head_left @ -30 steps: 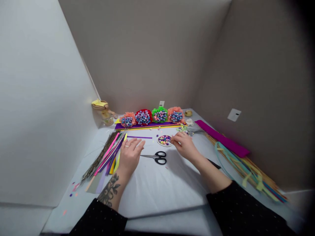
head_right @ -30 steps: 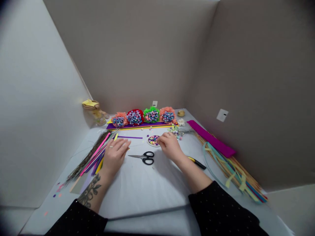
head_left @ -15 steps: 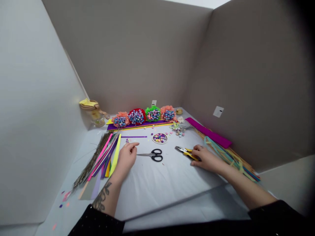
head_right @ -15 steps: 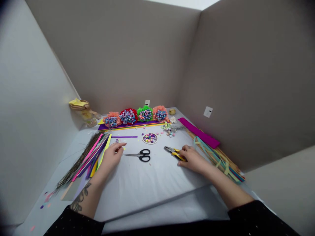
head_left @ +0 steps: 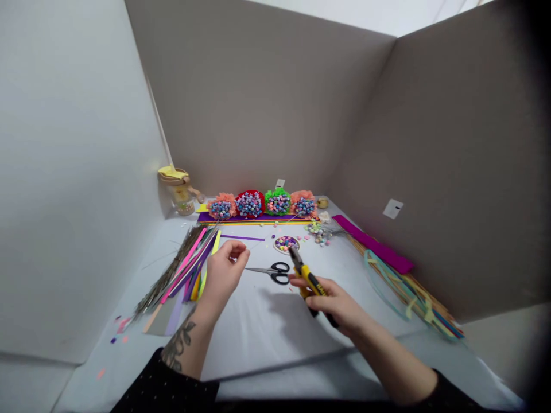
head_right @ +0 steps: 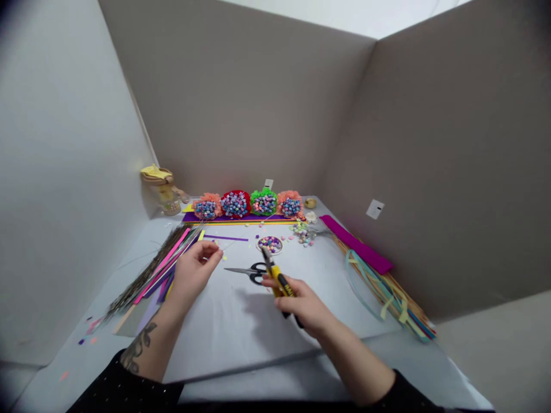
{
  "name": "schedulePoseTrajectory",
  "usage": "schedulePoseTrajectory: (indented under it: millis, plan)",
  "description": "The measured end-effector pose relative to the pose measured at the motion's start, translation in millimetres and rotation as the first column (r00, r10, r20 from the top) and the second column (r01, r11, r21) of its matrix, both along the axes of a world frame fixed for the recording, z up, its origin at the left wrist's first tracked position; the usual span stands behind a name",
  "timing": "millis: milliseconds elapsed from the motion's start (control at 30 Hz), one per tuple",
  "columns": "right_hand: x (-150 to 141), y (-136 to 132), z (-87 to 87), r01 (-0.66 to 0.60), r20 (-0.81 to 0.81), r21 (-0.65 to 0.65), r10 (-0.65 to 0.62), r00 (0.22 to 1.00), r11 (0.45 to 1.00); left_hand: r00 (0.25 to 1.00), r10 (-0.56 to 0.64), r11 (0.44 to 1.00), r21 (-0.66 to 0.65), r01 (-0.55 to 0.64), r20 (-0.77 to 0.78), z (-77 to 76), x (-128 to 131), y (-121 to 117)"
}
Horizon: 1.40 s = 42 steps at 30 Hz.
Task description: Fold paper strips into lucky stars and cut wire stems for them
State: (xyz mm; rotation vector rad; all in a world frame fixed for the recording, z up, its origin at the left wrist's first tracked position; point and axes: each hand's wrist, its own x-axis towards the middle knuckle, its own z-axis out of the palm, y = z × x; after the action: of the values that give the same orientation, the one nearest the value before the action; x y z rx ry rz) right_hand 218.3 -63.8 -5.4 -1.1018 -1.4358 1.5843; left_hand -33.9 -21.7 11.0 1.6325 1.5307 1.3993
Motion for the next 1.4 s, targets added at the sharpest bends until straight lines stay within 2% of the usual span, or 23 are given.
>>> schedulePoseTrajectory:
  millis: [67, 200, 367, 533, 667, 867, 1000, 1233, 1400]
  plan:
    - [-22.6, -0.3, 2.8, -0.079, 0.080, 0.126, 0.069, 0.994, 0.989, 0.992, 0.061, 0.992, 0.121, -0.048, -0.111, 5.8, 1.9, -8.5]
    - [-48.2, 5.7, 3.5, -0.113, 0.110, 0.180, 0.094, 0.990, 0.977, 0.963, 0.174, 0.934, 0.345, -0.094, -0.208, 10.1, 1.0, -18.0]
    - [-60.6, 11.3, 2.1, -0.127, 0.174, 0.230, 0.087, 0.981, 0.965, 0.935, 0.155, 0.882, 0.471, 0.014, -0.319, 3.0, 0.5, -19.7]
    - [-68.3, 19.0, 1.7, -0.133, 0.154, 0.281, 0.092, 0.984, 0.951, 0.873, 0.073, 0.881, 0.442, 0.171, -0.482, -4.6, -0.8, -17.1]
    - [-72.8, 25.5, 2.1, -0.136, 0.168, 0.356, 0.080, 0.982, 0.924, 0.850, 0.071, 0.905, 0.393, 0.166, -0.523, -4.7, -3.4, -14.4]
    - [-76.5, 29.7, 2.1, -0.190, 0.145, 0.311, 0.151, 0.978, 0.931, 0.850, 0.040, 0.926, 0.339, 0.166, -0.525, -3.3, -5.9, -13.1]
    - [-78.8, 32.5, -1.7, -0.233, 0.148, 0.375, 0.190, 0.971, 0.897, 0.844, 0.024, 0.932, 0.317, 0.174, -0.536, -7.5, -7.3, -12.4]
    - [-82.5, 31.1, -15.6, -0.170, 0.149, 0.429, 0.116, 0.982, 0.887, 0.800, 0.136, 0.889, 0.428, 0.162, -0.585, -6.6, -5.4, -13.5]
    - [-82.3, 29.4, -17.9, -0.142, 0.186, 0.469, 0.060, 0.981, 0.872, 0.783, 0.101, 0.886, 0.413, 0.209, -0.614, -5.0, -5.0, -13.6]
